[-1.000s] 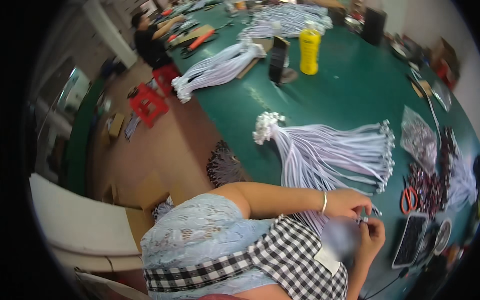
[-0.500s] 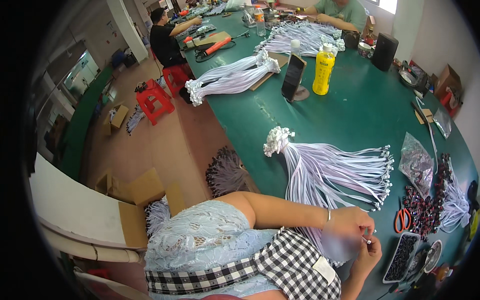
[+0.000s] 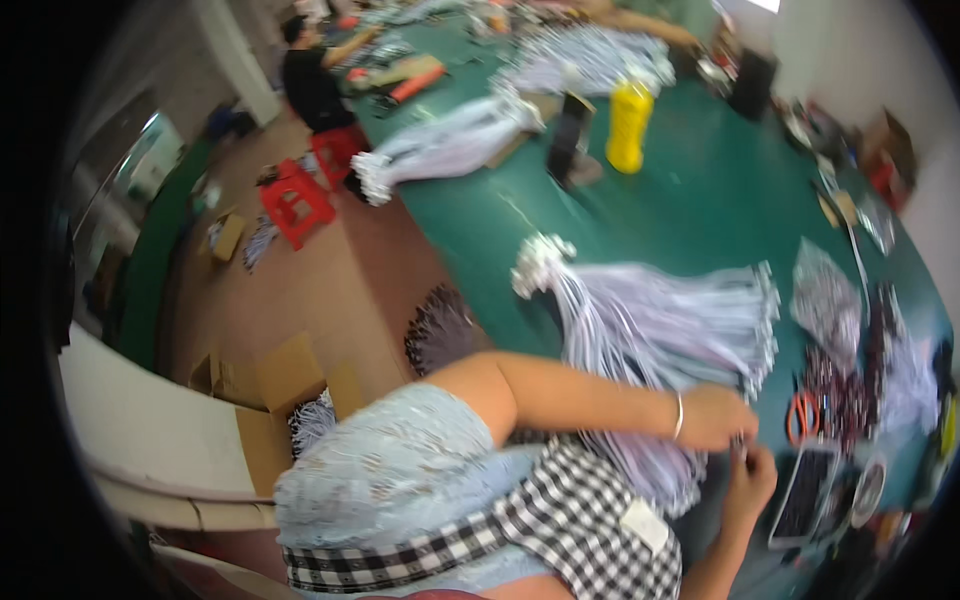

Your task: The person repeatedly picks up white cables and small black plastic clips from a tray, attaches the clips to the cable ends, and places the finished units back on the table. The process is continuous and repetitive throughout the clip.

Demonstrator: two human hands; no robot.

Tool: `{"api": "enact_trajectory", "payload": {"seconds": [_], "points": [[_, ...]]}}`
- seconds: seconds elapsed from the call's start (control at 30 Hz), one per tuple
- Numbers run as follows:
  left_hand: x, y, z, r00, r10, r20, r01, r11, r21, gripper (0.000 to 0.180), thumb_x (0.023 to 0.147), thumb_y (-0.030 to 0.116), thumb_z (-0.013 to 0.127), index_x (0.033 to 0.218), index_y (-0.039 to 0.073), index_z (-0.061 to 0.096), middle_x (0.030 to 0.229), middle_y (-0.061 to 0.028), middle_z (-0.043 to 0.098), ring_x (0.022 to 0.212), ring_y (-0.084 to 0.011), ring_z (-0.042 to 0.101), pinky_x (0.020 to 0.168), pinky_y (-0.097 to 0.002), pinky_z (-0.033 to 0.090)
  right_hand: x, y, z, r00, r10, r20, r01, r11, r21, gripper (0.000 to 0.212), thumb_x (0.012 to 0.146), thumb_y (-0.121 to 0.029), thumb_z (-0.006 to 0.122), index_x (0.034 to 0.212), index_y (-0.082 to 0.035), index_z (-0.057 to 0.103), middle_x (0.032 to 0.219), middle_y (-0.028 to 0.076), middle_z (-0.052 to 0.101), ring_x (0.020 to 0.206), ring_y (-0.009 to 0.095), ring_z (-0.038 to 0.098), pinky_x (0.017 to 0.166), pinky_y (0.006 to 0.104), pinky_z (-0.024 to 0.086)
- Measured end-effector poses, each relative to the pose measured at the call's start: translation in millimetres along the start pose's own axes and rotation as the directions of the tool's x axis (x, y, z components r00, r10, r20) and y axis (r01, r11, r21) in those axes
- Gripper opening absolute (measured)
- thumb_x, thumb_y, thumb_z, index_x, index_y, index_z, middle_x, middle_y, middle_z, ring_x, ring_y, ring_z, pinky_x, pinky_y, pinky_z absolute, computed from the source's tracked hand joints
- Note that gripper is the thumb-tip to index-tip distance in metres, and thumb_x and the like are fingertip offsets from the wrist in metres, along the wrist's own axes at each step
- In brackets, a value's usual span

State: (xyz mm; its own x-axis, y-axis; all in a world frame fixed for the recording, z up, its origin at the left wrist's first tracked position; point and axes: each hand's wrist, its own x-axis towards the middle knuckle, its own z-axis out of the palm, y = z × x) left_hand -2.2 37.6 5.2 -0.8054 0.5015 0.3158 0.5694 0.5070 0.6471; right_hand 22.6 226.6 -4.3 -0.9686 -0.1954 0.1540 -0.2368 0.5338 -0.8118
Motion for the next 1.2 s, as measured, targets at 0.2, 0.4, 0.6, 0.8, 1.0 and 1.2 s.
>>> {"api": "enact_trajectory", "payload": {"seconds": [0.2,0.4,0.6,0.8,1.0,1.2], "points": [[1.0,-15.9,-23.2,0.985,-0.063,0.158,0.003,0.933,0.359,0.026,0.070,0.014,0.066,0.096,0.011,0.066,0.092,-0.0124,0.065,0.090,-0.0317,0.061,0.080,-0.0423,0.049,21.3,8.0,12.7,0.986,0.140,0.090,-0.128,0.984,-0.128,0.021,0.081,-0.018,0.067,0.084,0.002,0.063,0.070,0.009,0.059,0.065,0.013,0.053,0.061,0.0287,0.043],[-32.9,-33.0,-53.1,0.986,0.122,0.113,-0.149,0.951,0.270,0.019,0.067,0.013,0.073,0.082,0.012,0.060,0.091,-0.0059,0.056,0.091,-0.0279,0.051,0.081,-0.0393,0.041,15.8,18.5,3.3,0.993,0.119,0.007,-0.118,0.992,-0.041,0.014,0.080,-0.011,0.066,0.090,-0.001,0.064,0.082,0.011,0.065,0.071,0.020,0.060,0.066,0.0301,0.046],[-28.3,-53.9,-44.2,0.984,0.171,0.053,-0.178,0.909,0.377,0.015,0.068,0.005,0.068,0.079,0.011,0.060,0.087,-0.0048,0.055,0.088,-0.0267,0.052,0.077,-0.0394,0.042,-4.1,15.1,-21.3,0.980,0.098,-0.172,-0.107,0.993,-0.047,0.013,0.081,-0.008,0.065,0.092,-0.002,0.065,0.084,0.009,0.064,0.074,0.016,0.060,0.065,0.0277,0.046],[-24.2,-69.7,-49.0,0.976,0.212,0.057,-0.215,0.865,0.453,0.010,0.071,0.006,0.065,0.078,0.011,0.060,0.085,-0.0035,0.055,0.086,-0.0253,0.052,0.073,-0.0376,0.041,-10.8,23.4,-89.0,0.938,-0.235,-0.256,0.001,0.738,-0.675,0.015,0.079,-0.011,0.065,0.092,-0.006,0.066,0.089,0.008,0.063,0.084,0.027,0.059,0.074,0.0360,0.046],[-12.7,-82.2,-52.1,0.964,0.256,0.067,-0.253,0.814,0.523,0.013,0.071,0.006,0.066,0.081,0.012,0.059,0.086,-0.0024,0.054,0.089,-0.0244,0.051,0.075,-0.0383,0.040,-10.9,64.6,-106.5,0.992,-0.045,-0.117,-0.074,0.544,-0.836,0.020,0.079,-0.012,0.063,0.099,-0.009,0.064,0.095,0.008,0.062,0.096,0.030,0.057,0.081,0.0410,0.045],[-5.1,-94.6,-56.1,0.963,0.249,0.107,-0.262,0.757,0.598,0.016,0.070,0.006,0.066,0.083,0.013,0.059,0.085,-0.0017,0.053,0.088,-0.0235,0.051,0.075,-0.0380,0.040,0.4,64.7,-107.5,0.995,0.027,-0.099,-0.095,0.596,-0.797,0.012,0.080,-0.011,0.061,0.091,-0.007,0.060,0.092,0.012,0.060,0.090,0.033,0.058,0.078,0.0418,0.047]]}}
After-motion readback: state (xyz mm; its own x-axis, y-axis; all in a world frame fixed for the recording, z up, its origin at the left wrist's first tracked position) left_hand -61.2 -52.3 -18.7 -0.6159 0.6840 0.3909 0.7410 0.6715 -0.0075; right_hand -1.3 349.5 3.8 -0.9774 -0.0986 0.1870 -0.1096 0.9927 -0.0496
